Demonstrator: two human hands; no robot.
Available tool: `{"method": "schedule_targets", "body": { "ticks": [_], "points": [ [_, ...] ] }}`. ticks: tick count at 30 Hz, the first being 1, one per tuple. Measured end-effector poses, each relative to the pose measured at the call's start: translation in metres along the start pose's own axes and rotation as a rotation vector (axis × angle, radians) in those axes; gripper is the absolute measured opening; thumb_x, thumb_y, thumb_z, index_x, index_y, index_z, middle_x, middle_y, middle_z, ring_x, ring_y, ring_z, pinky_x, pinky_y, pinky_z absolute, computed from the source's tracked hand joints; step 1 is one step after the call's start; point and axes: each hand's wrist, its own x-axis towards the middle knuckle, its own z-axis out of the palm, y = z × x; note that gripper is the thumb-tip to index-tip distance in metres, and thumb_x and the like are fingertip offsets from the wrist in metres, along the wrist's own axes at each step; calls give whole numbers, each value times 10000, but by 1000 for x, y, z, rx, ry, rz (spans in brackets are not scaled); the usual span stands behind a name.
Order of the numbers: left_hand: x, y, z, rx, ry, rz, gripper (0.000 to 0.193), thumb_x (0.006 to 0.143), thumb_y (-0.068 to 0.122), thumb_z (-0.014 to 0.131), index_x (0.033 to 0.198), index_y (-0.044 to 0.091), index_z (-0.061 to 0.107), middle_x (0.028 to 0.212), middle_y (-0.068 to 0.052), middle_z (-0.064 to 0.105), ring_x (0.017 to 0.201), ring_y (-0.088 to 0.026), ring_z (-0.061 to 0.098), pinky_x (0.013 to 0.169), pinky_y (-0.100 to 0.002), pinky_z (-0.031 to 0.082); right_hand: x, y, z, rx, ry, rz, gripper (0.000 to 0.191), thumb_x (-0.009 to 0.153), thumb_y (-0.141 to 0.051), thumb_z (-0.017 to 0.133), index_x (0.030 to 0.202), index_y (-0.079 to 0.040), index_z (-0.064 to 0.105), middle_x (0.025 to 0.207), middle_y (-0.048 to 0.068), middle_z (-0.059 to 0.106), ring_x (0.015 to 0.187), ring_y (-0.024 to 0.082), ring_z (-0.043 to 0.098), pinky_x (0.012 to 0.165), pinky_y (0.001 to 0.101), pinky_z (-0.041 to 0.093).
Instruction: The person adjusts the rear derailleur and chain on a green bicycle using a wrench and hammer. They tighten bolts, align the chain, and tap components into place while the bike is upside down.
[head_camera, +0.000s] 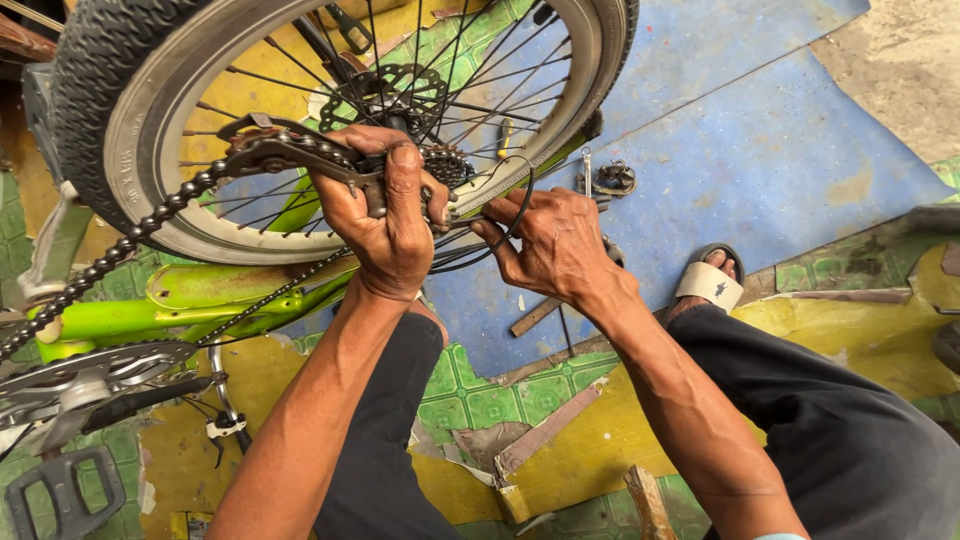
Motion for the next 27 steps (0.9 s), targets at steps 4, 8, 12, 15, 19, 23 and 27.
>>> {"method": "schedule_targets", "body": {
  "ticks": [4, 8, 12, 15, 19, 23, 27],
  "points": [
    [0, -2, -2, 6, -2, 5, 206, 1152, 63, 541, 1224, 70, 348, 1023, -101, 555, 556, -102, 521, 499, -257, 474, 9, 0, -10, -95, -46, -103, 218, 918, -269, 745, 790, -112, 664, 619, 66, 574, 577, 277, 594, 572, 441, 470],
    [-1, -2, -2, 11, -3, 8, 209, 1152, 65, 539, 1239, 76, 349, 1021, -99, 556, 554, -100, 526, 490, -254, 474, 2, 10, -4, -110, -90, -99, 276, 957, -283, 722, 770, -98, 637, 591, 73, 551, 520, 269, 559, 498, 423, 435],
    [1, -1, -1, 7, 0, 12, 210, 1150, 59, 539, 1245, 74, 352, 1029, -101, 558, 566, -102, 532, 497, -256, 480, -13, 19, 32, 85, -51, -28, 246, 1004, -258, 669, 831, -83, 657, 623, 55, 558, 435, 219, 481, 406, 387, 370],
    [0, 0, 0, 28, 0, 11, 200, 1152, 50, 534, 1251, 72, 361, 1013, -104, 568, 556, -97, 523, 503, -254, 472, -29, 8, 71, 427, -31, 236, 306, 1049, -222, 635, 788, -63, 613, 558, 57, 475, 469, 204, 426, 469, 381, 337],
    [0, -1, -1, 21, 1, 18, 202, 1149, 47, 530, 1248, 76, 357, 1025, -106, 560, 563, -100, 515, 505, -250, 470, -42, -25, 116, 710, 239, 409, 164, 1038, -161, 640, 953, -27, 682, 603, 77, 461, 525, 186, 437, 494, 350, 351],
    [-2, -2, -1, 7, 8, 4, 186, 1161, 51, 537, 1218, 61, 360, 983, -102, 552, 545, -106, 501, 505, -250, 459, -68, -35, 128, 668, 274, 402, 155, 1031, -149, 622, 952, -27, 675, 645, 117, 532, 540, 167, 499, 517, 346, 389],
    [-3, -2, -2, 1, 22, 9, 212, 1154, 45, 538, 1245, 61, 347, 1001, -114, 542, 538, -115, 498, 487, -260, 462, -113, -10, 143, 534, 47, 782, 216, 1002, -210, 625, 931, -27, 714, 613, 165, 590, 505, 254, 546, 501, 387, 423]
  ]
}}
